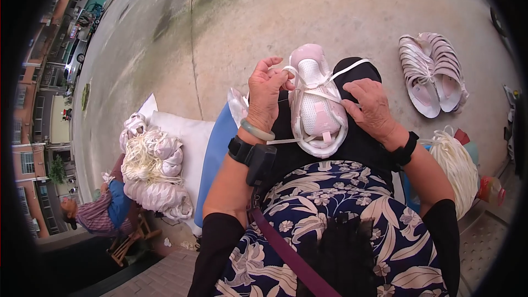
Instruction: The person is lacing a pink and white shoe, pulling the laces through the eyelets and adjusting the tongue.
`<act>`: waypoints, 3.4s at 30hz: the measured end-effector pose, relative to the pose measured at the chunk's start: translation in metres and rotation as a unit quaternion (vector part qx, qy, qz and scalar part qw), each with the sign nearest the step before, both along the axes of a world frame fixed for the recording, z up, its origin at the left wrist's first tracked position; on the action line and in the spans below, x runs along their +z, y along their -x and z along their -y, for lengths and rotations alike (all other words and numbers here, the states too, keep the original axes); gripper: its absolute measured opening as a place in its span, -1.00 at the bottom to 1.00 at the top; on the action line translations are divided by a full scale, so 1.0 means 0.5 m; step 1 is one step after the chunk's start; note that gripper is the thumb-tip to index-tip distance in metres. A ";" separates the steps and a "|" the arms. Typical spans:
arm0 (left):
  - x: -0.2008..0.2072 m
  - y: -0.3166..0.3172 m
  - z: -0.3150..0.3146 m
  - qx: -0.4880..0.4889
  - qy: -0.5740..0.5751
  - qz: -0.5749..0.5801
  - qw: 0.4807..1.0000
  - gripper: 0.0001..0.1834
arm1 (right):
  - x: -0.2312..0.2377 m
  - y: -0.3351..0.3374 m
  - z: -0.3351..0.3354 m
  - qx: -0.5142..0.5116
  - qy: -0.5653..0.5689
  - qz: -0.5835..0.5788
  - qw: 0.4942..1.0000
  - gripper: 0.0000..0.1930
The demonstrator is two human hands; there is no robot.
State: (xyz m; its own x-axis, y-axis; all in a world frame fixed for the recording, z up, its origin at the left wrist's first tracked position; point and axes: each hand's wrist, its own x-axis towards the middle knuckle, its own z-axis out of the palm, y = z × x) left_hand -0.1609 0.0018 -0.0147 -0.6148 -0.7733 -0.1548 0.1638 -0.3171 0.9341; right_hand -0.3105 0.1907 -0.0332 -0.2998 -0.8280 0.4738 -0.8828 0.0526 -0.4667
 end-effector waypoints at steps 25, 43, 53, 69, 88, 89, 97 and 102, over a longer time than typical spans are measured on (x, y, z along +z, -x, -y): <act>0.013 -0.006 0.051 -0.244 0.000 0.090 0.966 -0.69 | 0.016 -0.011 -0.018 0.033 -0.017 -0.033 0.999 -0.95; -0.044 0.005 -0.004 -0.089 0.219 0.202 0.950 -0.82 | 0.034 0.028 -0.200 0.016 -0.028 0.079 0.996 -0.64; -0.018 0.047 -0.083 -0.062 0.587 0.245 0.770 -0.92 | 0.022 -0.019 0.068 0.021 -0.095 0.006 0.995 -0.45; -0.023 0.041 -0.108 -0.077 0.606 0.303 0.731 -0.78 | 0.028 -0.007 0.051 0.047 -0.137 0.132 0.981 -0.69; -0.034 0.043 -0.108 -0.076 0.575 0.271 0.769 -0.81 | 0.011 0.103 0.089 0.077 -0.174 -0.045 0.981 -0.95; -0.035 0.045 -0.108 -0.073 0.568 0.268 0.775 -0.84 | 0.009 0.104 0.094 0.083 -0.149 -0.083 0.982 -0.96; -0.032 0.045 -0.107 -0.082 0.554 0.291 0.776 -0.92 | 0.000 0.082 0.097 0.120 -0.103 -0.021 0.987 -0.97; -0.033 0.046 -0.107 -0.088 0.552 0.301 0.772 -0.91 | -0.008 0.076 0.104 0.130 -0.113 -0.036 0.984 -0.97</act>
